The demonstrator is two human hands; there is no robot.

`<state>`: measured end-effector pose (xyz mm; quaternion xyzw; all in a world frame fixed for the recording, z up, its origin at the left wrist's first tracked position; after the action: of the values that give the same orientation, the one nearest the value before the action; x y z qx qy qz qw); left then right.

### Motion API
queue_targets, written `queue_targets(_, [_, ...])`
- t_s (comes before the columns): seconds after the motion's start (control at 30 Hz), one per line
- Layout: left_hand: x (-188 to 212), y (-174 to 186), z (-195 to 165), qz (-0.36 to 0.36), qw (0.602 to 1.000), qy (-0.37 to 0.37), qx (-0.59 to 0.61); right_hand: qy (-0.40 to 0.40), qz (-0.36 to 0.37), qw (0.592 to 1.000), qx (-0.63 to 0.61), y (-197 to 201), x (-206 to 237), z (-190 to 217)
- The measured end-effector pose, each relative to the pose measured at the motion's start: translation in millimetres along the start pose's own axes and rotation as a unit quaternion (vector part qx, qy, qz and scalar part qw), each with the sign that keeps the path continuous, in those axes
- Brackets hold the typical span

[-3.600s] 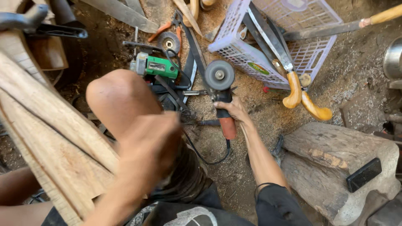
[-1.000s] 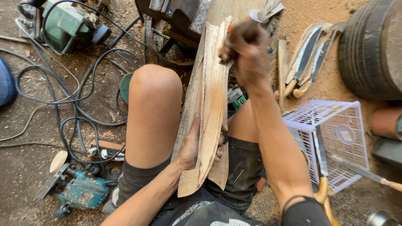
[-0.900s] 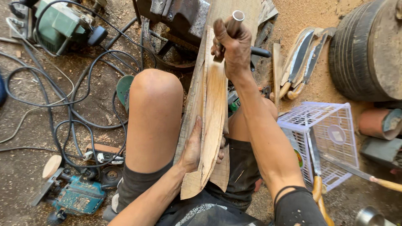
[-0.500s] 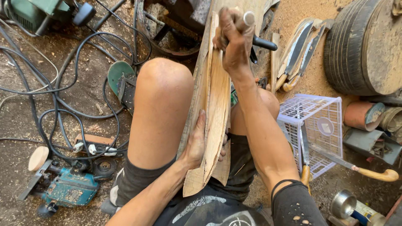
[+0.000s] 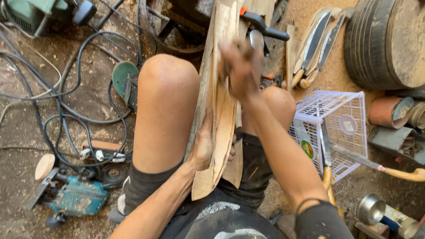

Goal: The person carves a piece of wood using an angle grinder, a chisel, and a jigsaw. They smooth the surface with the grinder, chip away sections with the chisel, and cut along marked lines with the jigsaw.

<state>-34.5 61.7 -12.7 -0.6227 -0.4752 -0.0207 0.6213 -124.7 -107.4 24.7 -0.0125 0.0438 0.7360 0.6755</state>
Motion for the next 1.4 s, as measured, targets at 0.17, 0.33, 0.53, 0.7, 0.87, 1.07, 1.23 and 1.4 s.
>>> queue_targets(0.17, [-0.7,-4.2,-6.5,-0.021,1.000,0.008,-0.009,0.063,-0.013,0.995,-0.076,0.4,-102.2,-42.7])
queue_targets(0.33, [-1.3,-4.0,-7.8,-0.024,0.999,0.022,-0.001,0.097,-0.020,0.995,0.032,-3.5,-4.8,-10.8])
queue_targets(0.53, [-1.4,-0.5,-15.2,0.021,0.968,-0.227,-0.105,0.018,0.061,0.998,-0.012,-3.8,134.3,47.5])
queue_targets(0.7, [-1.2,2.7,6.2,0.007,1.000,-0.007,-0.004,-0.049,0.001,0.997,-0.051,3.5,23.2,-3.1])
queue_targets(0.87, [3.3,1.5,-1.2,0.025,0.999,0.028,0.020,0.047,-0.144,0.967,-0.205,11.0,-75.6,-31.7])
queue_targets(1.07, [6.8,3.2,-5.9,0.080,0.994,0.049,0.062,-0.088,-0.056,0.994,-0.033,49.7,-43.3,7.6])
queue_targets(1.23, [5.6,5.1,-3.2,0.072,0.993,0.065,0.062,-0.082,0.027,0.996,-0.033,58.0,-31.1,23.5])
queue_targets(1.4, [7.5,1.6,-6.1,0.075,0.994,0.061,0.056,-0.135,-0.003,0.984,-0.121,48.4,-37.6,30.5])
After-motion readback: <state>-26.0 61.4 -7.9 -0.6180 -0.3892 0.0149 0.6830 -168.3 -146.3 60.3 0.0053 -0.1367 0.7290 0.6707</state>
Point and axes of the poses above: each hand's wrist, its own x-axis away from the middle knuckle, its own y-axis out of the back of the hand, z = x × y, the point moved 3 cm from there along -x, towards the middle knuckle, and after that the axes turned 4 degrees about y, right-handed, at the moved point
